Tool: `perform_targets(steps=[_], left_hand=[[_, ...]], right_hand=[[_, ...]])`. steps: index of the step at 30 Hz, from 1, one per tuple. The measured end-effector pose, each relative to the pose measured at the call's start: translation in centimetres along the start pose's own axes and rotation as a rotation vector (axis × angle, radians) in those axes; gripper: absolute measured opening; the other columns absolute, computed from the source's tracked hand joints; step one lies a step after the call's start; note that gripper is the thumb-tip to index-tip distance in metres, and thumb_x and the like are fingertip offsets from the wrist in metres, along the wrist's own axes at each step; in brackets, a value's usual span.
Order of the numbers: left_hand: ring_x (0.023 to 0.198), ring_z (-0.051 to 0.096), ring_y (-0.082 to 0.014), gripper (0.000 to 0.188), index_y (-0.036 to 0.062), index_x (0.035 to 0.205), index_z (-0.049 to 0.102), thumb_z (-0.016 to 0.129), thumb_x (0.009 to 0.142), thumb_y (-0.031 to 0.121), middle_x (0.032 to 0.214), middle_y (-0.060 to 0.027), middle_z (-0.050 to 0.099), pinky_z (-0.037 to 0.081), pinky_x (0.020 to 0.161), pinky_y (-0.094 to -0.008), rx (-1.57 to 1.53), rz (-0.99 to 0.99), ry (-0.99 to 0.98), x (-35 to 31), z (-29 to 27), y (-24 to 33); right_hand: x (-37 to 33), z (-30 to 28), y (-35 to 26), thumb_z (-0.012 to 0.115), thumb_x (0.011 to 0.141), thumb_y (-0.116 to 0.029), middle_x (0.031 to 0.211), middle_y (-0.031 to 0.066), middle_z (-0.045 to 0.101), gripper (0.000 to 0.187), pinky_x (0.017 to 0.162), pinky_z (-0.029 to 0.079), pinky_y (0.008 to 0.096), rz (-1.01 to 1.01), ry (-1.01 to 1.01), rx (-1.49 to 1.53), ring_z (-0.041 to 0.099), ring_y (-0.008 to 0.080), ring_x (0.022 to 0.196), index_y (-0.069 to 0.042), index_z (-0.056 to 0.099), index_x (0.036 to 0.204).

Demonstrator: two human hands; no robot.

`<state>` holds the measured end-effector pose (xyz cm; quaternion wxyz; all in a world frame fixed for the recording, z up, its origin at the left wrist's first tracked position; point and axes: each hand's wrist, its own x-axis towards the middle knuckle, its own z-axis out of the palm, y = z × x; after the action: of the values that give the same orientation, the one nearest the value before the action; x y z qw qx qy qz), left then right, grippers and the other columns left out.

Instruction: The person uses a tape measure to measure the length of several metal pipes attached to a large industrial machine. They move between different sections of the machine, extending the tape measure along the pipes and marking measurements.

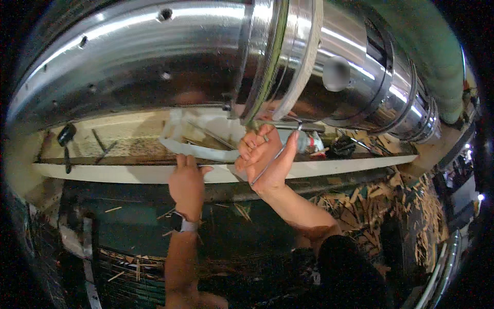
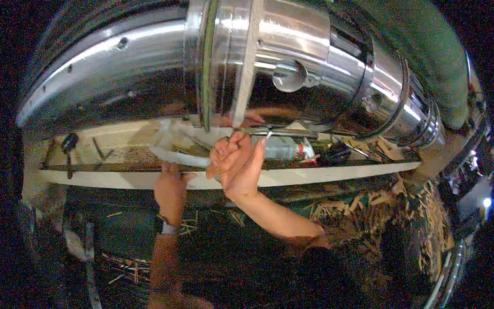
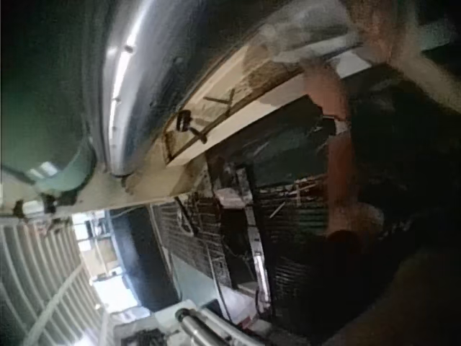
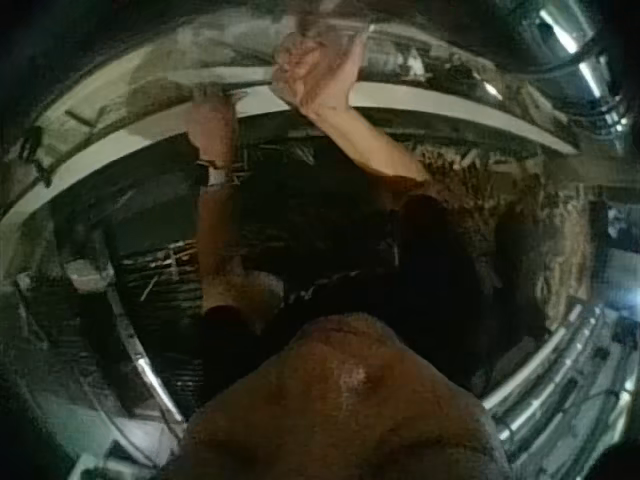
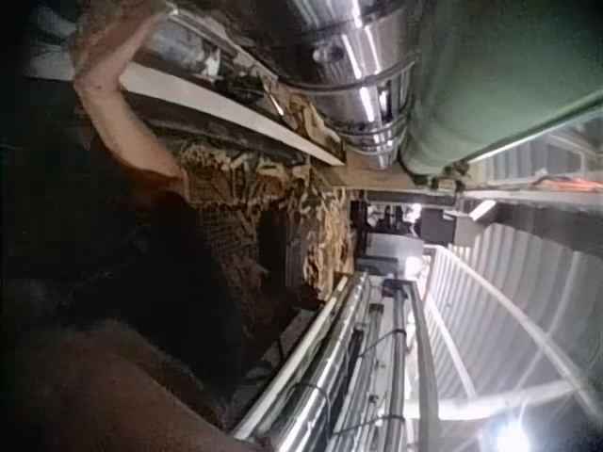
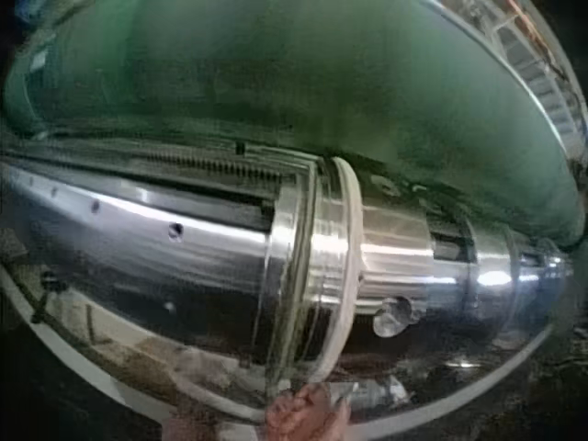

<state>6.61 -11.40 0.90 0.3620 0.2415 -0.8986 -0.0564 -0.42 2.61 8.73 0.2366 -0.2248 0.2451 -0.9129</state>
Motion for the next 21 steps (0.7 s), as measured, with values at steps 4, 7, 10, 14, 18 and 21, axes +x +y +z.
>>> perform_targets(steps=[4, 7, 10, 14, 18, 21], left_hand=[[0.072, 0.058, -0.0317, 0.04, 0.0013, 0.088, 0.051, 0.068, 0.067, 0.032, 0.095, -0.0134, 0.053, 0.047, 0.057, -0.0377, -0.038, -0.044, -0.086, 0.1, -1.3, -0.2], [0.073, 0.058, -0.0309, 0.04, 0.0018, 0.087, 0.051, 0.069, 0.066, 0.03, 0.094, -0.0124, 0.053, 0.048, 0.057, -0.0379, 0.002, -0.092, -0.109, -0.1, -1.5, -0.7], [0.074, 0.058, -0.0298, 0.04, 0.0031, 0.088, 0.051, 0.069, 0.066, 0.031, 0.094, -0.0118, 0.052, 0.048, 0.058, -0.0377, -0.002, -0.027, -0.11, -0.1, -0.7, -0.1], [0.075, 0.058, -0.0298, 0.04, 0.0054, 0.092, 0.049, 0.068, 0.068, 0.031, 0.101, -0.0121, 0.051, 0.049, 0.059, -0.0376, -0.007, -0.049, -0.107, -0.5, -0.6, 0.2], [0.079, 0.058, -0.0304, 0.043, 0.0052, 0.098, 0.049, 0.067, 0.069, 0.031, 0.109, -0.0126, 0.05, 0.049, 0.06, -0.0386, -0.003, -0.155, -0.122, -0.6, -0.8, 0.2], [0.081, 0.059, -0.0315, 0.045, 0.0048, 0.102, 0.049, 0.067, 0.07, 0.032, 0.113, -0.0139, 0.049, 0.049, 0.061, -0.0395, -0.018, -0.196, -0.144, -0.6, -1.5, 0.9]], right_hand=[[0.3, 0.1, 0.7, 0.029, 0.079, -0.067, 0.071, 0.0058, 0.043, 0.054, 0.037, 0.04, 0.034, 0.005, -0.016, 0.075, 0.042, 0.018, 0.054, -0.015, 0.039, 0.087], [0.2, 0.1, 1.4, 0.029, 0.077, -0.07, 0.072, 0.0043, 0.041, 0.056, 0.039, 0.033, 0.0307, 0.032, 0.014, 0.112, 0.039, 0.018, 0.054, -0.016, 0.039, 0.086], [0.3, 0.1, 0.7, 0.031, 0.074, -0.072, 0.072, 0.0032, 0.04, 0.058, 0.037, 0.03, 0.0267, -0.047, -0.062, 0.169, 0.04, 0.0183, 0.055, -0.016, 0.041, 0.086], [0.3, 1.0, 1.0, 0.029, 0.075, -0.072, 0.071, 0.0018, 0.039, 0.058, 0.036, 0.032, 0.0303, -0.067, -0.039, 0.111, 0.04, 0.0179, 0.049, -0.016, 0.041, 0.086], [0.2, 0.4, 0.9, 0.026, 0.08, -0.067, 0.07, 0.001, 0.039, 0.053, 0.039, 0.035, 0.0318, -0.05, -0.062, 0.05, 0.04, 0.0168, 0.049, -0.017, 0.039, 0.089], [-0.6, -0.1, 1.2, 0.028, 0.089, -0.051, 0.069, 0.0012, 0.038, 0.036, 0.04, 0.034, 0.0288, -0.162, -0.042, 0.018, 0.039, 0.0154, 0.05, -0.016, 0.038, 0.091]])
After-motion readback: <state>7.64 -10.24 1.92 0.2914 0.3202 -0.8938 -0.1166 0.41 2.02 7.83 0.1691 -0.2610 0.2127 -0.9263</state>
